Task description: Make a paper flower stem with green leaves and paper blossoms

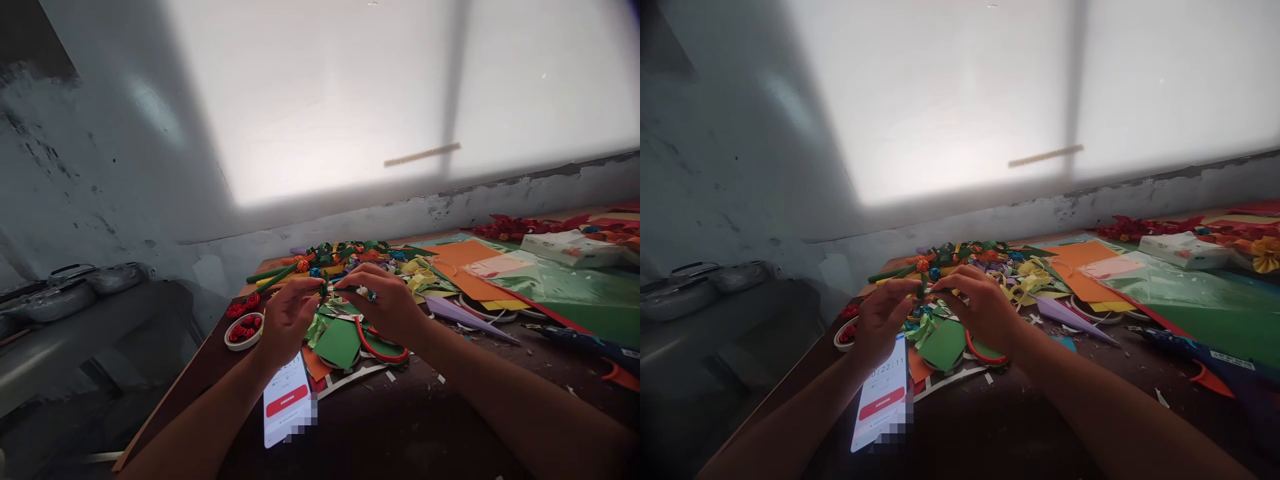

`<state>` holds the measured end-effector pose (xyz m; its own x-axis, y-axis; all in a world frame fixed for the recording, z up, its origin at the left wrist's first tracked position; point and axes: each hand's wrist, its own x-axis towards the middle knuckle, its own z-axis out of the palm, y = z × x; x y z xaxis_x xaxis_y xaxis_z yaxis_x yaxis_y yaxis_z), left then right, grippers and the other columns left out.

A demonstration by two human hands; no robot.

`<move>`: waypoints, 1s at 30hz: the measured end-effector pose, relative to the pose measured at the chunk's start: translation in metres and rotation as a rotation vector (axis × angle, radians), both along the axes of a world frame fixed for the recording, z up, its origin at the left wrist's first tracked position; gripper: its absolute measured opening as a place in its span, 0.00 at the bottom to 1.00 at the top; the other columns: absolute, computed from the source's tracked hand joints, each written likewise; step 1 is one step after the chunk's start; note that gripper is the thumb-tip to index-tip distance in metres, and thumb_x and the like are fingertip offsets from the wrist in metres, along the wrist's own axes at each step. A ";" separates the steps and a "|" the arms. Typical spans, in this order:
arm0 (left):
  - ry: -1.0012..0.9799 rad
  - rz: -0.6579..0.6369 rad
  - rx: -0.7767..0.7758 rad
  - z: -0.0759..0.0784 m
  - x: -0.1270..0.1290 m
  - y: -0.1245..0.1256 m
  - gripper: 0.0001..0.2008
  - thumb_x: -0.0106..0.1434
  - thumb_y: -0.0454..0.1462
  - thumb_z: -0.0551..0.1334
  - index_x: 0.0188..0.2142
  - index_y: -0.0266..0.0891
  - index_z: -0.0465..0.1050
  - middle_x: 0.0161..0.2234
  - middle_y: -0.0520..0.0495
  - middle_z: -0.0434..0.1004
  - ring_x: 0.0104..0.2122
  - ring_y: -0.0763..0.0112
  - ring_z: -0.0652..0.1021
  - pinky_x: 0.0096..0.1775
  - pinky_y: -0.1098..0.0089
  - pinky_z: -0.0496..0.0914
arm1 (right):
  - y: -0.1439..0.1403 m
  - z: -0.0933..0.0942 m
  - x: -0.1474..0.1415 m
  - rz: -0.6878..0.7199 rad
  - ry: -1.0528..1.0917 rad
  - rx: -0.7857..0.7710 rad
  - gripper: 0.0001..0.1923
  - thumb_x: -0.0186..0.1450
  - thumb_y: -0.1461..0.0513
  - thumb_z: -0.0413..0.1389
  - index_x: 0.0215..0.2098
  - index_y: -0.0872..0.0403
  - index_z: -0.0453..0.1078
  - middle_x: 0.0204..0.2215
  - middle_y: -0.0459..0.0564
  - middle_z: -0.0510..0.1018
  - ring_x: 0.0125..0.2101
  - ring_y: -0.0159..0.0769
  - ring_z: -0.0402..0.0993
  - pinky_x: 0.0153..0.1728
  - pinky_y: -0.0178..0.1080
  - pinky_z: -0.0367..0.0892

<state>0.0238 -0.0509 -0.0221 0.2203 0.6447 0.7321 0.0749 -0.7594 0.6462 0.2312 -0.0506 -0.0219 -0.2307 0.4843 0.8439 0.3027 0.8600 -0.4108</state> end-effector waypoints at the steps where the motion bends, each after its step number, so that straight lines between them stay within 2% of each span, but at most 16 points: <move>1: -0.008 -0.015 -0.022 0.000 0.001 0.000 0.12 0.64 0.40 0.68 0.46 0.39 0.76 0.43 0.42 0.81 0.43 0.64 0.83 0.42 0.68 0.80 | 0.000 0.000 0.000 0.001 0.001 0.006 0.05 0.70 0.61 0.59 0.42 0.50 0.78 0.37 0.51 0.81 0.38 0.37 0.77 0.42 0.40 0.70; 5: -0.064 0.017 -0.080 0.000 0.005 0.000 0.14 0.57 0.36 0.74 0.40 0.40 0.74 0.38 0.47 0.78 0.37 0.69 0.82 0.38 0.72 0.79 | -0.003 0.000 -0.002 0.038 -0.005 0.019 0.05 0.68 0.62 0.61 0.42 0.50 0.78 0.37 0.50 0.80 0.39 0.37 0.77 0.42 0.40 0.71; 8: -0.053 0.069 -0.004 -0.001 0.004 0.002 0.12 0.58 0.35 0.72 0.39 0.40 0.73 0.36 0.48 0.78 0.37 0.69 0.82 0.38 0.71 0.79 | -0.005 -0.001 -0.003 0.059 0.022 -0.024 0.05 0.67 0.62 0.62 0.42 0.50 0.75 0.39 0.50 0.80 0.40 0.38 0.77 0.43 0.41 0.71; 11: 0.037 0.062 0.205 -0.004 0.000 0.002 0.13 0.60 0.30 0.70 0.43 0.41 0.72 0.40 0.45 0.80 0.41 0.66 0.83 0.43 0.67 0.80 | -0.008 -0.002 -0.005 0.072 0.126 -0.040 0.10 0.64 0.60 0.66 0.41 0.50 0.72 0.38 0.49 0.80 0.39 0.38 0.77 0.42 0.41 0.72; 15: 0.167 0.005 0.548 -0.004 0.000 -0.002 0.19 0.60 0.24 0.66 0.48 0.41 0.70 0.44 0.42 0.81 0.45 0.63 0.82 0.46 0.63 0.79 | -0.014 0.001 -0.009 0.193 0.175 0.103 0.13 0.61 0.64 0.68 0.41 0.50 0.72 0.38 0.49 0.80 0.41 0.38 0.78 0.44 0.42 0.73; 18: 0.205 -0.020 0.669 0.001 0.003 -0.006 0.19 0.60 0.24 0.67 0.47 0.40 0.70 0.41 0.42 0.82 0.43 0.63 0.83 0.45 0.63 0.80 | -0.019 0.004 -0.010 0.230 0.170 0.168 0.11 0.62 0.66 0.68 0.41 0.52 0.74 0.37 0.51 0.80 0.40 0.38 0.78 0.43 0.41 0.74; 22: 0.218 -0.029 0.685 0.005 0.007 -0.008 0.18 0.60 0.24 0.67 0.46 0.39 0.70 0.41 0.41 0.83 0.41 0.63 0.83 0.43 0.64 0.80 | -0.020 0.006 -0.009 0.221 0.144 0.181 0.09 0.62 0.67 0.67 0.39 0.53 0.75 0.36 0.52 0.80 0.39 0.38 0.79 0.42 0.41 0.74; 30: 0.207 -0.032 0.633 0.003 0.005 -0.010 0.18 0.60 0.24 0.67 0.46 0.40 0.70 0.41 0.41 0.81 0.41 0.63 0.82 0.42 0.64 0.79 | -0.019 0.004 -0.010 0.236 0.174 0.156 0.10 0.62 0.67 0.67 0.39 0.54 0.74 0.35 0.52 0.79 0.39 0.37 0.79 0.42 0.40 0.74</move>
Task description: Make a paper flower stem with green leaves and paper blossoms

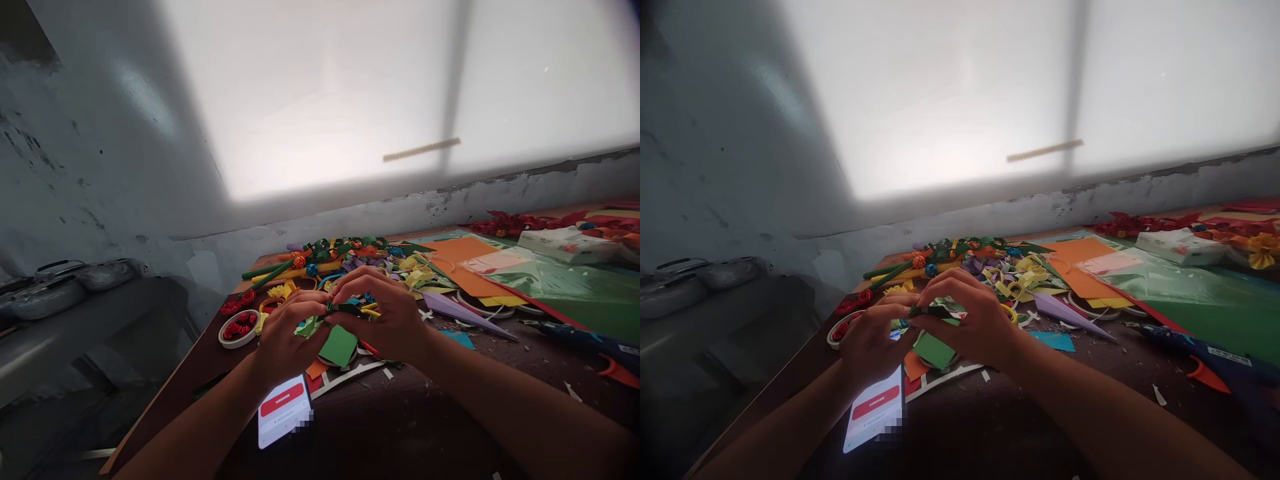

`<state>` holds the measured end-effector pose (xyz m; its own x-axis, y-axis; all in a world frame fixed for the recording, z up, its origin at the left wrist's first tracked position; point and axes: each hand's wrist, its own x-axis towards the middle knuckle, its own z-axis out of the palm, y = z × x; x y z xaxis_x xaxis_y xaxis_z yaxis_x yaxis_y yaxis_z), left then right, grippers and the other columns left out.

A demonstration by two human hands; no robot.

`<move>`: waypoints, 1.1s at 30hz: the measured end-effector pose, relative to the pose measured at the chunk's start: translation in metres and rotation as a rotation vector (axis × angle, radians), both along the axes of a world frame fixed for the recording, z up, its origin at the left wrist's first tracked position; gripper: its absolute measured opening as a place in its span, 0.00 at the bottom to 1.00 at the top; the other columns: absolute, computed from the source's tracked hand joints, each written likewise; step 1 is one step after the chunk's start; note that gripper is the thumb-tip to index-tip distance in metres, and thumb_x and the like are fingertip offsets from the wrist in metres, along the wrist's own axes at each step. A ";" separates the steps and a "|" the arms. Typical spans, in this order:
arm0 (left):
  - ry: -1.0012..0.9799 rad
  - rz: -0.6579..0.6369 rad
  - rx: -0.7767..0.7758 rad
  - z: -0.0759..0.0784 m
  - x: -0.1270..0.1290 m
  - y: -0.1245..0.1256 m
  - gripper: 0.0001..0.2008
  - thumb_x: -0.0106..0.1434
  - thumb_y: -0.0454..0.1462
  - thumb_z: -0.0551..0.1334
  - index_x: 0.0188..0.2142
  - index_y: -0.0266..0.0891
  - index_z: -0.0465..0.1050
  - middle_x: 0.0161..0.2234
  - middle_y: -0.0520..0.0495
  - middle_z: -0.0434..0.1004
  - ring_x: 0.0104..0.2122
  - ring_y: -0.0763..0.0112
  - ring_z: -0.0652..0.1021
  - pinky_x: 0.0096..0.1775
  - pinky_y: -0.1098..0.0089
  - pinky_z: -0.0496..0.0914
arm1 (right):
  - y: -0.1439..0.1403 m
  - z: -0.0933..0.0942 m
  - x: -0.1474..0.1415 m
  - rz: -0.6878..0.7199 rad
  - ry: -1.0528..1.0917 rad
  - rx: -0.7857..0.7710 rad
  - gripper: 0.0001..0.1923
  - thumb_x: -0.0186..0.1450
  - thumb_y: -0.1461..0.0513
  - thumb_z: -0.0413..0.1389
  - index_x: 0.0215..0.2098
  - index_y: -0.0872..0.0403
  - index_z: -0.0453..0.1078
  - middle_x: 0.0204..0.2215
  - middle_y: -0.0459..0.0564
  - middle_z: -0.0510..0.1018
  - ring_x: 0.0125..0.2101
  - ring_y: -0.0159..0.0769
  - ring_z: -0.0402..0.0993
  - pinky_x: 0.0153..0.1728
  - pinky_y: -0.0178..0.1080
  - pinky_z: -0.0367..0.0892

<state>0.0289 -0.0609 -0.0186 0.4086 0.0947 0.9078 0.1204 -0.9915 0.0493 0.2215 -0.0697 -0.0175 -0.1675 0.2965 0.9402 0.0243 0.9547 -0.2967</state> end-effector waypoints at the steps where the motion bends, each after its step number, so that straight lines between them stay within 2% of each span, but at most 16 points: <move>1: 0.004 -0.001 0.002 0.000 0.000 0.000 0.18 0.60 0.24 0.66 0.47 0.40 0.70 0.41 0.41 0.81 0.41 0.63 0.82 0.42 0.64 0.79 | 0.000 0.000 0.000 0.000 -0.007 -0.002 0.09 0.62 0.67 0.67 0.39 0.54 0.74 0.35 0.52 0.79 0.39 0.37 0.78 0.42 0.40 0.74; 5: 0.039 -0.008 -0.030 -0.002 0.000 0.001 0.19 0.59 0.23 0.66 0.47 0.40 0.70 0.42 0.41 0.80 0.42 0.64 0.82 0.44 0.63 0.79 | 0.000 0.000 0.000 -0.030 -0.043 -0.010 0.10 0.61 0.69 0.65 0.37 0.53 0.71 0.35 0.50 0.77 0.39 0.36 0.76 0.41 0.39 0.72; 11: -0.091 0.018 -0.268 -0.010 0.006 -0.010 0.21 0.60 0.23 0.64 0.50 0.41 0.67 0.43 0.44 0.74 0.44 0.67 0.79 0.47 0.66 0.77 | 0.000 -0.003 -0.001 -0.050 -0.009 -0.040 0.13 0.58 0.72 0.63 0.35 0.52 0.67 0.32 0.45 0.73 0.33 0.32 0.72 0.36 0.35 0.69; 15: -0.085 -0.022 -0.353 -0.006 0.009 -0.015 0.20 0.63 0.23 0.60 0.51 0.41 0.68 0.42 0.45 0.72 0.43 0.69 0.77 0.46 0.68 0.75 | -0.001 -0.005 -0.002 -0.004 -0.002 -0.052 0.14 0.58 0.73 0.63 0.35 0.52 0.68 0.32 0.45 0.74 0.33 0.32 0.73 0.36 0.36 0.69; 24: -0.044 -0.097 -0.393 0.001 0.009 -0.014 0.17 0.62 0.24 0.62 0.47 0.43 0.68 0.42 0.46 0.71 0.43 0.70 0.75 0.45 0.70 0.73 | 0.002 -0.001 0.001 -0.038 -0.016 0.080 0.11 0.59 0.71 0.64 0.36 0.52 0.72 0.33 0.49 0.77 0.33 0.34 0.76 0.35 0.37 0.72; 27: 0.012 -0.091 -0.497 0.003 0.007 -0.014 0.16 0.63 0.25 0.62 0.45 0.43 0.67 0.41 0.48 0.70 0.41 0.71 0.75 0.44 0.71 0.73 | 0.003 0.000 0.003 -0.054 -0.059 0.080 0.09 0.60 0.70 0.64 0.36 0.52 0.72 0.33 0.49 0.77 0.33 0.34 0.76 0.34 0.37 0.73; 30: 0.059 -0.099 -0.640 0.007 0.003 -0.013 0.13 0.64 0.26 0.62 0.43 0.43 0.67 0.40 0.49 0.69 0.39 0.72 0.74 0.42 0.72 0.74 | 0.004 -0.001 0.004 -0.039 -0.113 0.012 0.08 0.61 0.69 0.64 0.34 0.51 0.72 0.32 0.48 0.78 0.32 0.34 0.76 0.34 0.37 0.72; 33: 0.063 -0.137 -0.730 0.009 -0.001 -0.010 0.10 0.64 0.29 0.63 0.42 0.43 0.68 0.39 0.48 0.68 0.38 0.72 0.74 0.40 0.72 0.73 | 0.006 -0.005 0.003 -0.009 -0.099 -0.154 0.08 0.60 0.67 0.65 0.33 0.52 0.71 0.30 0.47 0.78 0.31 0.34 0.75 0.34 0.38 0.72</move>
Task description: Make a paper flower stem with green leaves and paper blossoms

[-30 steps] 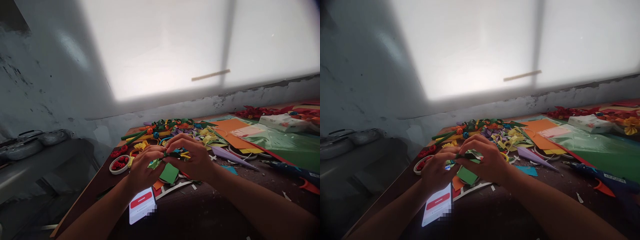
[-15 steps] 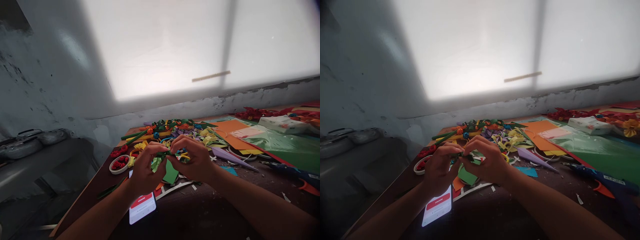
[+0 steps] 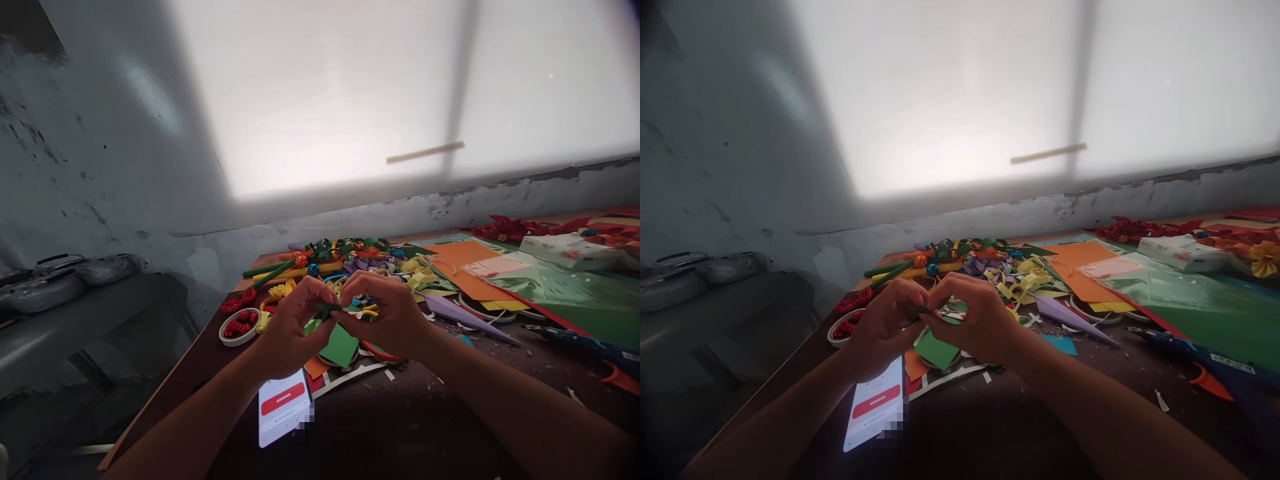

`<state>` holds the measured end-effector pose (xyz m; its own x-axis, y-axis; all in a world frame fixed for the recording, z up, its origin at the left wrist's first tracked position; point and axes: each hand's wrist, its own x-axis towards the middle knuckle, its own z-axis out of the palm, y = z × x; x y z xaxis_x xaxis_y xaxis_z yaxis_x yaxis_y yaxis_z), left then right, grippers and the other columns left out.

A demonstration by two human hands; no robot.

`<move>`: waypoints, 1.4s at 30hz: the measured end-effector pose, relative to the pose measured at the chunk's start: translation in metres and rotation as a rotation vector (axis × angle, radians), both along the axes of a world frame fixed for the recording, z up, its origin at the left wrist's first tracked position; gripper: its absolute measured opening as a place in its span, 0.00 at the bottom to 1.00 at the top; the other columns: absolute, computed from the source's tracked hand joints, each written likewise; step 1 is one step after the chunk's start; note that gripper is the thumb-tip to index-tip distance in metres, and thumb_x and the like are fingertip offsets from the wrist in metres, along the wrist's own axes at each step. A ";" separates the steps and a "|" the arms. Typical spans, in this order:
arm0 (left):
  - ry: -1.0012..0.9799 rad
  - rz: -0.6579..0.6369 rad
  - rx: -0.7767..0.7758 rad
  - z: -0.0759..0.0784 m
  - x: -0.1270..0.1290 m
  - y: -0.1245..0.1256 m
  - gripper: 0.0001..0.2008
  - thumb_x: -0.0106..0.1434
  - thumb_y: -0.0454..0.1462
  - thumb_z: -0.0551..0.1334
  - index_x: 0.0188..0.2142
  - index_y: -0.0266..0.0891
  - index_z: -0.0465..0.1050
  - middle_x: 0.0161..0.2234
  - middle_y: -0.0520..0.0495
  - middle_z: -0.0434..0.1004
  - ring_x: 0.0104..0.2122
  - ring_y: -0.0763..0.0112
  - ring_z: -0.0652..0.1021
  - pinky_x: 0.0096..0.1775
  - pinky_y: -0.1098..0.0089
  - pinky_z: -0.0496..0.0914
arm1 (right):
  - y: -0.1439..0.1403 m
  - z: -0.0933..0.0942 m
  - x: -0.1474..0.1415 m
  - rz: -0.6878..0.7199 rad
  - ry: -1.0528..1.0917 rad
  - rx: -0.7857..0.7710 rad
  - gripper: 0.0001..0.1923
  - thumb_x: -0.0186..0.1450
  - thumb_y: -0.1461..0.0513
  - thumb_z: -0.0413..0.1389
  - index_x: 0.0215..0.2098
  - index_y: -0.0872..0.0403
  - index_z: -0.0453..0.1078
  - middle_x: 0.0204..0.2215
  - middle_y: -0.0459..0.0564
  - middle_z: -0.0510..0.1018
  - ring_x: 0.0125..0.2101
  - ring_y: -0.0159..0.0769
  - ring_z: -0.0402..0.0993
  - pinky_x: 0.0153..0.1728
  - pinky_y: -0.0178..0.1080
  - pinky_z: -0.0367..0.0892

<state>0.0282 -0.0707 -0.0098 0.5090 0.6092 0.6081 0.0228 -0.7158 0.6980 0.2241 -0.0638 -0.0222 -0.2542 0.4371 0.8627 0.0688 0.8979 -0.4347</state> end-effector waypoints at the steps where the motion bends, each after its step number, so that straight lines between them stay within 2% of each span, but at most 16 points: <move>1: 0.000 -0.010 -0.027 0.000 -0.001 0.001 0.09 0.64 0.30 0.63 0.42 0.42 0.68 0.39 0.48 0.68 0.38 0.72 0.73 0.40 0.72 0.73 | 0.001 -0.001 -0.001 0.005 0.016 -0.075 0.08 0.60 0.66 0.65 0.32 0.52 0.71 0.30 0.46 0.78 0.31 0.34 0.75 0.34 0.38 0.71; 5: 0.004 -0.002 -0.116 0.000 -0.003 0.007 0.07 0.64 0.33 0.65 0.40 0.41 0.67 0.37 0.49 0.67 0.34 0.73 0.72 0.35 0.73 0.71 | 0.005 -0.005 -0.003 0.083 0.048 -0.359 0.08 0.60 0.64 0.66 0.31 0.53 0.70 0.29 0.46 0.77 0.30 0.33 0.74 0.33 0.37 0.71; 8: -0.001 0.011 -0.165 0.001 -0.002 0.009 0.07 0.64 0.34 0.65 0.39 0.40 0.68 0.35 0.50 0.67 0.31 0.74 0.72 0.33 0.72 0.70 | 0.008 -0.004 -0.003 0.127 0.048 -0.431 0.07 0.60 0.64 0.65 0.33 0.53 0.71 0.30 0.45 0.76 0.30 0.32 0.73 0.33 0.37 0.71; 10: 0.013 0.037 -0.188 0.003 0.000 0.009 0.07 0.64 0.35 0.65 0.38 0.40 0.68 0.33 0.51 0.68 0.30 0.75 0.71 0.31 0.72 0.69 | 0.007 -0.002 -0.003 0.076 0.030 -0.409 0.07 0.61 0.64 0.64 0.36 0.53 0.71 0.30 0.45 0.76 0.31 0.32 0.73 0.34 0.36 0.71; 13: 0.062 0.141 -0.172 0.004 0.003 0.008 0.07 0.63 0.35 0.65 0.36 0.39 0.67 0.31 0.53 0.67 0.28 0.76 0.70 0.31 0.73 0.68 | 0.002 0.000 -0.004 -0.132 -0.090 -0.315 0.08 0.61 0.66 0.62 0.38 0.51 0.71 0.30 0.44 0.77 0.32 0.33 0.75 0.36 0.37 0.70; 15: 0.120 0.228 -0.132 0.004 0.005 0.007 0.05 0.63 0.35 0.64 0.36 0.40 0.67 0.32 0.53 0.68 0.30 0.75 0.72 0.33 0.72 0.70 | -0.003 0.001 -0.005 -0.267 -0.198 -0.235 0.09 0.62 0.67 0.60 0.40 0.51 0.72 0.33 0.46 0.79 0.34 0.36 0.76 0.39 0.39 0.69; 18: 0.237 0.359 -0.040 -0.001 0.007 0.007 0.03 0.63 0.33 0.61 0.37 0.40 0.69 0.33 0.52 0.73 0.33 0.71 0.76 0.36 0.70 0.72 | -0.007 0.002 -0.008 -0.398 -0.348 -0.175 0.08 0.64 0.68 0.58 0.40 0.52 0.72 0.36 0.50 0.81 0.38 0.41 0.78 0.40 0.41 0.68; 23: 0.363 0.462 0.103 -0.008 0.009 0.009 0.09 0.59 0.28 0.60 0.37 0.41 0.70 0.35 0.50 0.78 0.35 0.68 0.79 0.38 0.69 0.73 | -0.007 0.002 -0.011 -0.475 -0.525 -0.219 0.06 0.66 0.69 0.56 0.40 0.54 0.72 0.36 0.53 0.82 0.40 0.45 0.79 0.38 0.41 0.65; 28: 0.406 0.496 0.165 -0.010 0.010 0.009 0.06 0.59 0.29 0.60 0.35 0.41 0.68 0.32 0.51 0.78 0.31 0.69 0.78 0.34 0.69 0.71 | -0.005 0.003 -0.012 -0.520 -0.567 -0.252 0.04 0.66 0.67 0.56 0.34 0.53 0.72 0.30 0.50 0.81 0.33 0.42 0.78 0.31 0.39 0.59; 32: 0.345 0.459 0.091 -0.011 0.009 0.011 0.08 0.58 0.29 0.61 0.37 0.41 0.68 0.34 0.50 0.77 0.34 0.68 0.78 0.38 0.68 0.73 | -0.004 0.005 -0.010 -0.457 -0.475 -0.320 0.04 0.63 0.68 0.57 0.32 0.52 0.72 0.30 0.48 0.82 0.32 0.40 0.78 0.32 0.38 0.61; 36: 0.034 0.281 -0.115 -0.011 0.009 0.015 0.15 0.58 0.33 0.67 0.46 0.40 0.70 0.41 0.46 0.77 0.41 0.67 0.80 0.44 0.67 0.76 | 0.001 0.008 -0.003 -0.304 -0.227 -0.386 0.03 0.61 0.66 0.59 0.30 0.52 0.72 0.28 0.45 0.81 0.30 0.36 0.77 0.33 0.37 0.66; 39: -0.127 0.195 -0.287 -0.011 0.010 0.018 0.16 0.59 0.38 0.71 0.45 0.38 0.75 0.39 0.44 0.81 0.38 0.67 0.81 0.40 0.68 0.77 | 0.006 0.007 0.001 -0.231 -0.086 -0.439 0.03 0.60 0.63 0.62 0.30 0.52 0.72 0.28 0.46 0.80 0.30 0.36 0.78 0.32 0.36 0.69; 42: -0.184 0.206 -0.307 -0.013 0.011 0.019 0.15 0.57 0.42 0.73 0.40 0.37 0.78 0.34 0.45 0.83 0.34 0.66 0.82 0.39 0.66 0.77 | 0.010 0.005 0.002 -0.167 -0.018 -0.502 0.05 0.59 0.60 0.63 0.30 0.53 0.74 0.27 0.47 0.80 0.29 0.36 0.77 0.30 0.36 0.68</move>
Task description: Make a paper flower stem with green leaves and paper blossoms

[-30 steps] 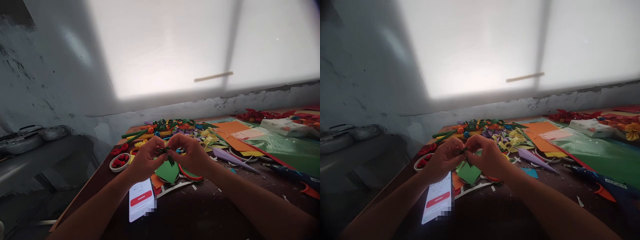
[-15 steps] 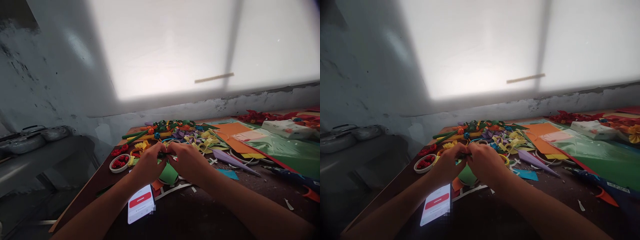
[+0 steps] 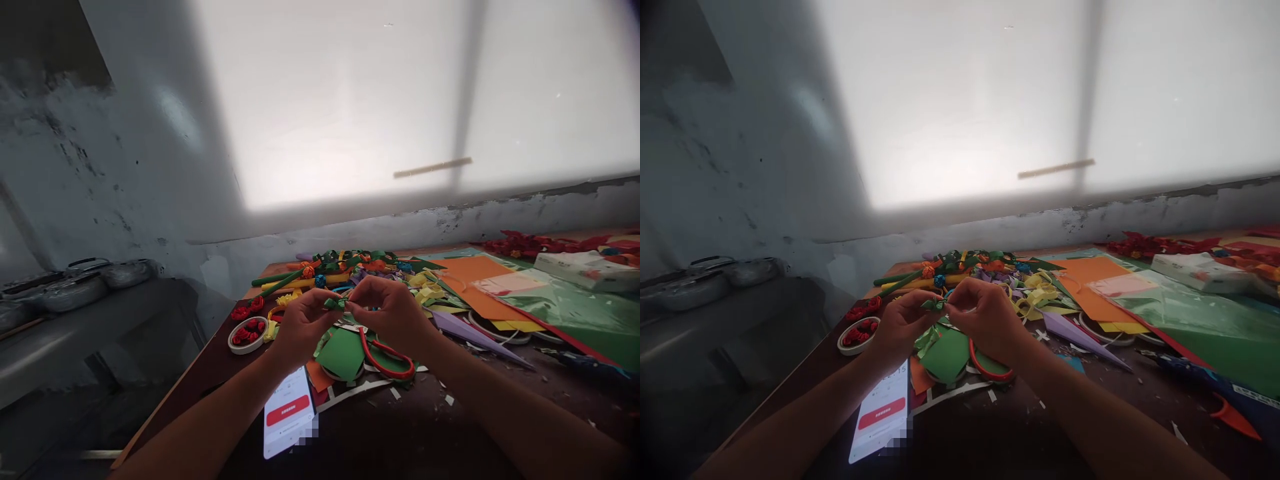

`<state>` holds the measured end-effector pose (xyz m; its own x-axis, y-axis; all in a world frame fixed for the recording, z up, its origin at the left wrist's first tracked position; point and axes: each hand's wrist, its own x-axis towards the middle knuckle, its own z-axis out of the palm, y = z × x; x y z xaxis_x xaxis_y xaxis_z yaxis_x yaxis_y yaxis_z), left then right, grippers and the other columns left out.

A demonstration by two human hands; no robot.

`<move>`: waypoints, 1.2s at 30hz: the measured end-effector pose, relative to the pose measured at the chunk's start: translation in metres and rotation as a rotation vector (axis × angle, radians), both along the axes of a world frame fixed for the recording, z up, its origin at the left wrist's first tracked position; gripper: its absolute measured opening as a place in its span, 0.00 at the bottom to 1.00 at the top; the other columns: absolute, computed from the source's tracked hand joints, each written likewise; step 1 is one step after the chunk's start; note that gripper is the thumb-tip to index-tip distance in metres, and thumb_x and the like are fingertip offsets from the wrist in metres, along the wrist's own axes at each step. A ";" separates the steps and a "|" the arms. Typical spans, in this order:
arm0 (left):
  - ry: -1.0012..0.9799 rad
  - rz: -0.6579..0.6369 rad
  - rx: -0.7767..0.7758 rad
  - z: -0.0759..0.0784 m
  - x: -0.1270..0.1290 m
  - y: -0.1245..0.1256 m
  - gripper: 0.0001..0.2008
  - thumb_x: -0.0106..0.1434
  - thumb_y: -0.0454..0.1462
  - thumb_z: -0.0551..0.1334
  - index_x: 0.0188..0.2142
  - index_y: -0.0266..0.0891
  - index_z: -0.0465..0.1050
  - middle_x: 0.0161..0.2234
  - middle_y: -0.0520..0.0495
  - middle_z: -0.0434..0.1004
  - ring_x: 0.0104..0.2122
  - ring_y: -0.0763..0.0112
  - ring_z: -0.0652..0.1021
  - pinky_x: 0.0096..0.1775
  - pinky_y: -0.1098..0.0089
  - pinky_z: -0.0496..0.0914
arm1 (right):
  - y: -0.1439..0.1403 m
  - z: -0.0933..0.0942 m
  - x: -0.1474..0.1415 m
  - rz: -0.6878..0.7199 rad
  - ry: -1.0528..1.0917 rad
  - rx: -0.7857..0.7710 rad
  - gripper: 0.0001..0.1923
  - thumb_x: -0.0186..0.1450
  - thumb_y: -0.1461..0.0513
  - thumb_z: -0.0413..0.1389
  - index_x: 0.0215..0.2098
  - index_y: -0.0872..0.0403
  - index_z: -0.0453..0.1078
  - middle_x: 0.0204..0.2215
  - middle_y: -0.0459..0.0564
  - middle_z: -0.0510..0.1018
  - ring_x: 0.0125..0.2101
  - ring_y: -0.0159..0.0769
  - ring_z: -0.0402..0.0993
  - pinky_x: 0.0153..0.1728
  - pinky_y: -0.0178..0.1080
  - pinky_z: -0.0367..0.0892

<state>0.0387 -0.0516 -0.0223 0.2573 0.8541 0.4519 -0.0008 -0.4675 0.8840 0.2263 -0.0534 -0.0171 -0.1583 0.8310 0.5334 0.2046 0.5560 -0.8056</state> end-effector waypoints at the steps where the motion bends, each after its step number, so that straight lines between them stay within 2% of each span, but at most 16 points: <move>1: 0.009 0.021 0.023 -0.001 0.000 0.000 0.14 0.57 0.43 0.73 0.39 0.37 0.78 0.34 0.45 0.83 0.34 0.65 0.82 0.40 0.65 0.78 | 0.001 -0.001 0.000 0.011 0.013 -0.017 0.06 0.59 0.60 0.64 0.30 0.54 0.74 0.27 0.47 0.81 0.29 0.36 0.77 0.29 0.35 0.68; 9: 0.249 0.236 0.244 -0.004 -0.002 -0.006 0.05 0.63 0.39 0.68 0.37 0.41 0.80 0.32 0.49 0.83 0.34 0.67 0.82 0.39 0.69 0.76 | -0.003 -0.001 -0.006 0.026 0.082 -0.122 0.07 0.58 0.58 0.65 0.31 0.55 0.78 0.27 0.49 0.82 0.30 0.39 0.80 0.31 0.37 0.71; 14: 0.354 0.293 0.373 -0.006 -0.005 -0.008 0.04 0.64 0.35 0.65 0.39 0.43 0.78 0.32 0.51 0.84 0.33 0.67 0.83 0.37 0.70 0.75 | -0.003 -0.002 -0.008 0.175 0.217 -0.169 0.09 0.59 0.57 0.66 0.34 0.55 0.79 0.34 0.53 0.85 0.36 0.41 0.82 0.38 0.40 0.75; 17: 0.346 0.285 0.353 -0.006 -0.006 -0.008 0.03 0.65 0.36 0.64 0.38 0.43 0.77 0.31 0.51 0.83 0.31 0.68 0.82 0.34 0.71 0.73 | -0.002 -0.003 -0.008 0.161 0.202 -0.104 0.08 0.60 0.58 0.66 0.34 0.55 0.79 0.33 0.51 0.85 0.35 0.40 0.82 0.38 0.40 0.76; 20: 0.283 0.238 0.309 -0.006 -0.005 -0.008 0.05 0.66 0.38 0.64 0.41 0.42 0.75 0.31 0.50 0.82 0.30 0.70 0.80 0.31 0.72 0.71 | -0.002 -0.004 -0.006 0.049 0.077 0.052 0.02 0.61 0.63 0.63 0.34 0.53 0.78 0.31 0.49 0.84 0.33 0.38 0.82 0.35 0.38 0.74; 22: 0.244 0.203 0.288 -0.006 -0.004 -0.009 0.07 0.66 0.39 0.64 0.43 0.41 0.74 0.32 0.50 0.81 0.28 0.72 0.78 0.30 0.73 0.69 | -0.003 -0.004 -0.004 0.001 -0.011 0.203 0.04 0.63 0.66 0.62 0.34 0.52 0.78 0.31 0.47 0.84 0.32 0.37 0.81 0.35 0.37 0.74; 25: 0.202 0.178 0.227 -0.004 -0.002 -0.010 0.06 0.65 0.39 0.65 0.41 0.40 0.73 0.29 0.53 0.77 0.24 0.77 0.71 0.27 0.75 0.65 | -0.003 -0.005 -0.001 -0.009 -0.130 0.418 0.05 0.67 0.66 0.59 0.36 0.51 0.78 0.34 0.49 0.83 0.34 0.36 0.80 0.36 0.37 0.72; 27: 0.157 0.133 0.124 -0.001 -0.001 -0.010 0.07 0.63 0.39 0.67 0.38 0.40 0.72 0.25 0.55 0.73 0.22 0.79 0.67 0.25 0.76 0.62 | -0.002 -0.005 0.000 -0.011 -0.198 0.494 0.07 0.70 0.65 0.57 0.37 0.52 0.78 0.36 0.50 0.83 0.35 0.36 0.80 0.36 0.37 0.72; 29: 0.110 0.064 0.008 0.002 -0.001 -0.009 0.10 0.61 0.38 0.69 0.37 0.39 0.71 0.23 0.57 0.71 0.21 0.80 0.66 0.25 0.77 0.61 | 0.000 -0.006 0.001 0.013 -0.215 0.485 0.07 0.70 0.65 0.57 0.37 0.52 0.78 0.36 0.51 0.82 0.36 0.37 0.80 0.37 0.37 0.72; 31: 0.070 -0.003 -0.074 0.004 -0.002 -0.006 0.12 0.59 0.39 0.72 0.37 0.39 0.70 0.23 0.56 0.73 0.23 0.79 0.69 0.28 0.76 0.64 | 0.004 -0.007 0.002 0.060 -0.161 0.392 0.06 0.68 0.66 0.58 0.39 0.51 0.78 0.36 0.50 0.82 0.36 0.36 0.80 0.37 0.36 0.72; 34: 0.028 -0.111 -0.132 0.004 -0.007 -0.001 0.15 0.57 0.39 0.74 0.38 0.38 0.70 0.28 0.53 0.77 0.29 0.74 0.76 0.35 0.73 0.70 | 0.007 -0.007 0.003 0.114 -0.087 0.254 0.08 0.65 0.66 0.61 0.40 0.50 0.80 0.36 0.48 0.82 0.35 0.34 0.79 0.37 0.35 0.72; 36: 0.015 -0.192 -0.149 0.004 -0.009 0.002 0.16 0.57 0.39 0.74 0.39 0.38 0.70 0.29 0.53 0.78 0.31 0.73 0.78 0.38 0.70 0.73 | 0.007 -0.006 0.004 0.116 -0.094 0.240 0.07 0.65 0.66 0.62 0.39 0.49 0.81 0.34 0.47 0.81 0.34 0.34 0.78 0.36 0.36 0.71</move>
